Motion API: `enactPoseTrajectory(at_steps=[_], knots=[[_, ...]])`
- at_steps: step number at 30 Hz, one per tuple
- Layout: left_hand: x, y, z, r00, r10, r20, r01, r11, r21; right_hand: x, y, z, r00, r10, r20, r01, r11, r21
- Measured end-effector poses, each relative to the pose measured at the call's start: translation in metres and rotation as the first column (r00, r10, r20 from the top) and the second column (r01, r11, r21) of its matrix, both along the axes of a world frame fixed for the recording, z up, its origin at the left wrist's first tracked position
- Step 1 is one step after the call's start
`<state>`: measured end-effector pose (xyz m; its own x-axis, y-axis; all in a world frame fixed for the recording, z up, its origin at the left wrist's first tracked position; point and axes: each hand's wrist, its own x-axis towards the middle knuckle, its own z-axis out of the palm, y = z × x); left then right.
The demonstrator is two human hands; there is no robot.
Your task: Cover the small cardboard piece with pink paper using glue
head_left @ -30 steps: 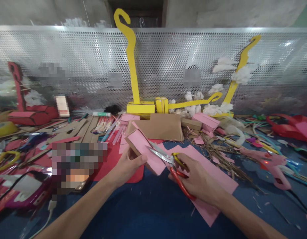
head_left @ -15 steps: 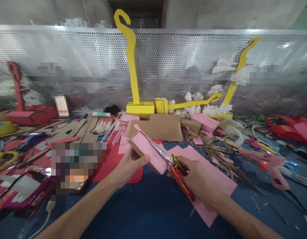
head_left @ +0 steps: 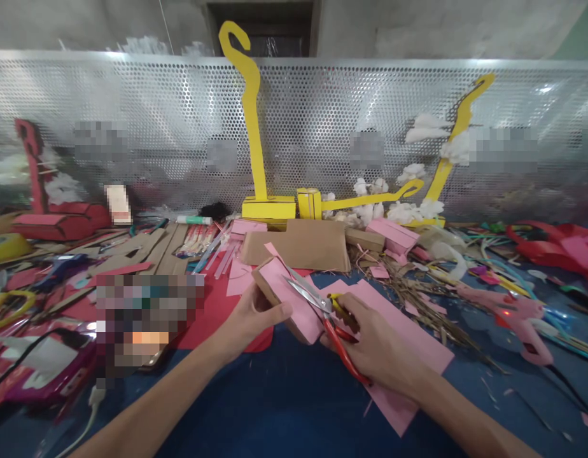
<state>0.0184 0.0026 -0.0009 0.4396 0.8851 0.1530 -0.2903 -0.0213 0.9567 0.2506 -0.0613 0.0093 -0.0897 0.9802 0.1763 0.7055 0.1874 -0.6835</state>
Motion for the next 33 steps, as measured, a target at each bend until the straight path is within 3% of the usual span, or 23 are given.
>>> enactPoseTrajectory(at_steps=[8,13,23,33], knots=[[-0.0001,0.0032,0.0029,0.996,0.076,0.040,-0.076,0.997,-0.007,0.0042,-0.0016,-0.0032,0.997,0.057,0.044,-0.058,0.998,0.007],[-0.0023,0.0021,-0.0013,0.999,-0.037,-0.007,0.037,0.999,-0.003,0.0036,-0.0026,0.0000,0.992,0.115,0.047,-0.118,0.991,0.061],[-0.0046,0.0022,-0.0007,0.997,-0.002,-0.076,-0.001,0.999,-0.037,0.0061,0.0003,-0.0010,0.984,0.171,-0.043,-0.174,0.983,-0.064],[-0.0050,0.0045,-0.0042,0.999,-0.010,-0.034,0.008,0.999,-0.048,0.0049,0.0019,-0.0028,0.989,0.148,-0.028,-0.150,0.985,-0.081]])
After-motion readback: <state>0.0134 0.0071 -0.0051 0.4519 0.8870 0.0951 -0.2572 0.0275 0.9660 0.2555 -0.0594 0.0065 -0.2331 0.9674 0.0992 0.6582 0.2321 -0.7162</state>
